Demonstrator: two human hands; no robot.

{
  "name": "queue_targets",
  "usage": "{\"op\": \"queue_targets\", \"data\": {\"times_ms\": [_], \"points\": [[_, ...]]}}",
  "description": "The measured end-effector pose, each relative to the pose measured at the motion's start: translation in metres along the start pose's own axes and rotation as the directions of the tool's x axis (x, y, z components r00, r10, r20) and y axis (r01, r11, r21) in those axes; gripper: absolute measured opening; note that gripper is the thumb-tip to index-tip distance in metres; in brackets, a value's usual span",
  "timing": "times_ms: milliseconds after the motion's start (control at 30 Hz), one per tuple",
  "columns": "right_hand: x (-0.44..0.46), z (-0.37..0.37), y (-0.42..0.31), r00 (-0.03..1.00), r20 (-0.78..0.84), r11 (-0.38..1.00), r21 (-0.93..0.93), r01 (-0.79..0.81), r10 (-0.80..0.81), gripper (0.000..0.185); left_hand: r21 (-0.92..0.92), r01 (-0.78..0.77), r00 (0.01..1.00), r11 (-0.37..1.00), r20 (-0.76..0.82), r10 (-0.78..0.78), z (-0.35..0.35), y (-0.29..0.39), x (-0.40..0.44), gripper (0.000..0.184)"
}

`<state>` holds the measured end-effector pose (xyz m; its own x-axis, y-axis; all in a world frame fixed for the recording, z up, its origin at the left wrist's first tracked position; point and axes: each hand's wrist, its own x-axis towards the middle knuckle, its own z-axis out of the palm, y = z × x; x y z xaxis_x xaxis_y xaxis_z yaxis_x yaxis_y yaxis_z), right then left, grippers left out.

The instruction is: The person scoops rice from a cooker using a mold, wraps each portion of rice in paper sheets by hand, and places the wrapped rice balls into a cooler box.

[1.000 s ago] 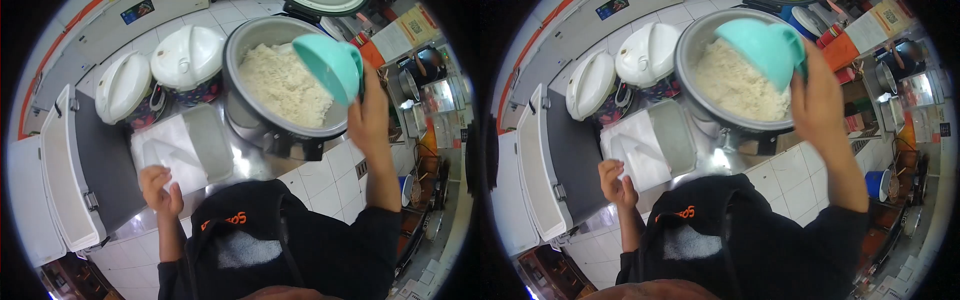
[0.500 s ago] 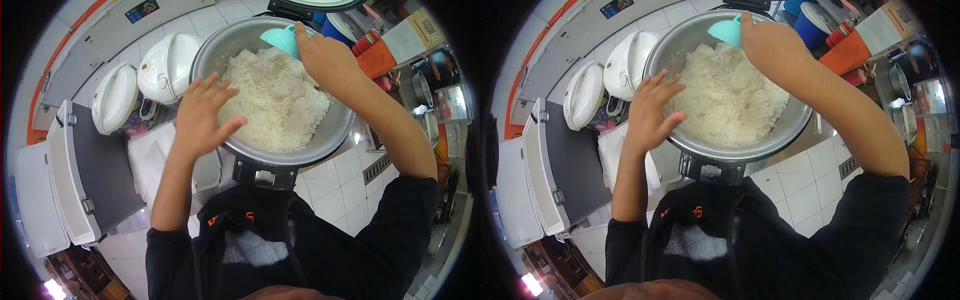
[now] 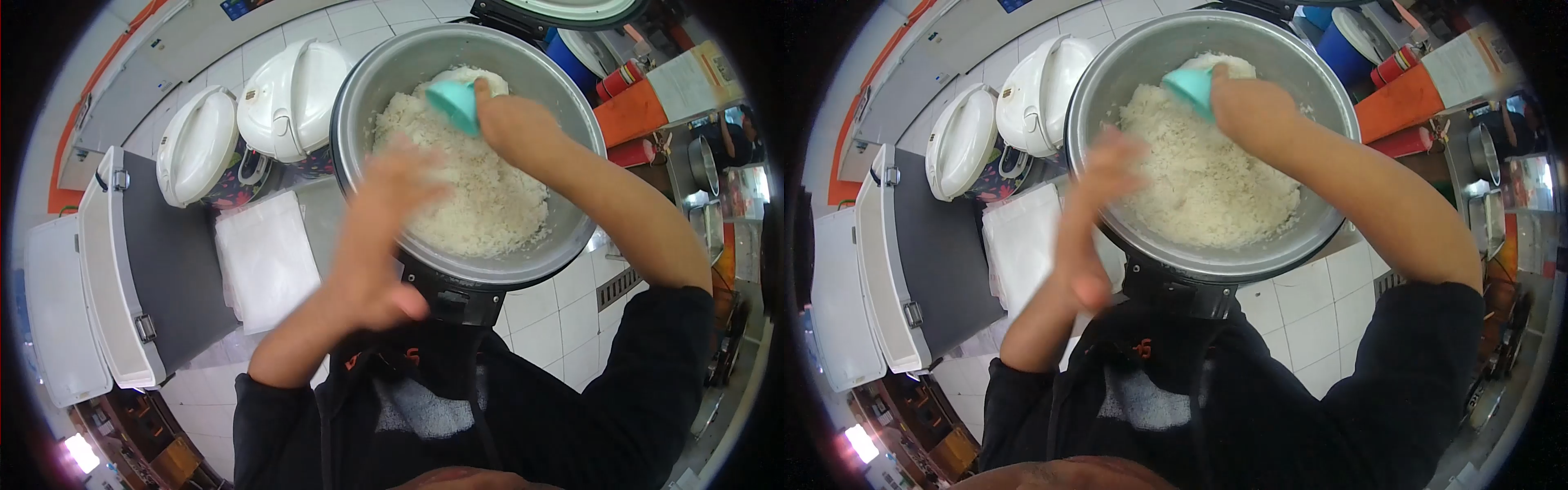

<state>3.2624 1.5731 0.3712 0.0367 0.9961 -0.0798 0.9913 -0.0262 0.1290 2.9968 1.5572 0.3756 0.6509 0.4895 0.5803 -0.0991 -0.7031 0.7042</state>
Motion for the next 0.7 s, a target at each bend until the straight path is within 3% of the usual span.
{"op": "queue_targets", "data": {"times_ms": [67,133,167,233,367,400,467,533,600,700], "points": [[-0.004,0.014,-0.024,0.995,0.100,0.998,0.056,0.000,-0.005,0.051,0.108,-0.147,0.943,0.983,-0.285,0.172,-0.022,-0.047,0.024,0.099],[0.000,0.018,-0.042,0.981,0.194,0.994,0.110,0.008,-0.030,0.052,0.130,-0.097,0.913,0.987,-0.384,0.140,-0.035,-0.077,0.053,0.100],[0.002,0.019,-0.049,0.980,0.185,0.992,0.116,0.056,-0.077,0.054,0.131,-0.089,0.916,0.987,-0.379,0.133,-0.035,-0.082,0.059,0.100],[0.005,0.018,-0.053,0.969,0.193,0.988,0.049,0.150,-0.156,0.056,0.103,-0.070,0.984,0.992,-0.154,0.085,-0.026,-0.086,0.067,0.106],[0.025,0.012,-0.054,0.894,0.328,0.947,0.009,0.322,-0.307,0.054,-0.137,-0.017,0.986,0.990,-0.168,-0.006,-0.021,-0.079,0.071,0.092],[0.026,0.010,-0.061,0.892,0.336,0.950,0.023,0.312,-0.301,0.054,-0.027,0.001,0.990,1.000,-0.144,-0.005,-0.018,-0.073,0.070,0.097],[0.031,0.006,-0.068,0.765,0.529,0.911,0.034,0.411,-0.366,0.056,0.203,0.020,0.994,0.979,-0.112,0.003,-0.017,-0.063,0.071,0.107],[0.023,0.030,-0.061,0.759,0.481,0.884,0.081,0.461,-0.440,0.058,0.097,0.095,0.994,0.991,-0.064,-0.089,-0.027,-0.068,0.073,0.105],[0.014,0.027,-0.057,0.745,0.431,0.849,0.111,0.517,-0.510,0.059,0.208,-0.080,0.996,0.975,0.048,0.071,-0.030,-0.068,0.072,0.101],[-0.008,0.025,-0.056,0.708,0.544,0.878,0.124,0.463,-0.450,0.061,0.237,-0.163,0.986,0.958,0.010,0.166,-0.026,-0.081,0.070,0.096]]}}
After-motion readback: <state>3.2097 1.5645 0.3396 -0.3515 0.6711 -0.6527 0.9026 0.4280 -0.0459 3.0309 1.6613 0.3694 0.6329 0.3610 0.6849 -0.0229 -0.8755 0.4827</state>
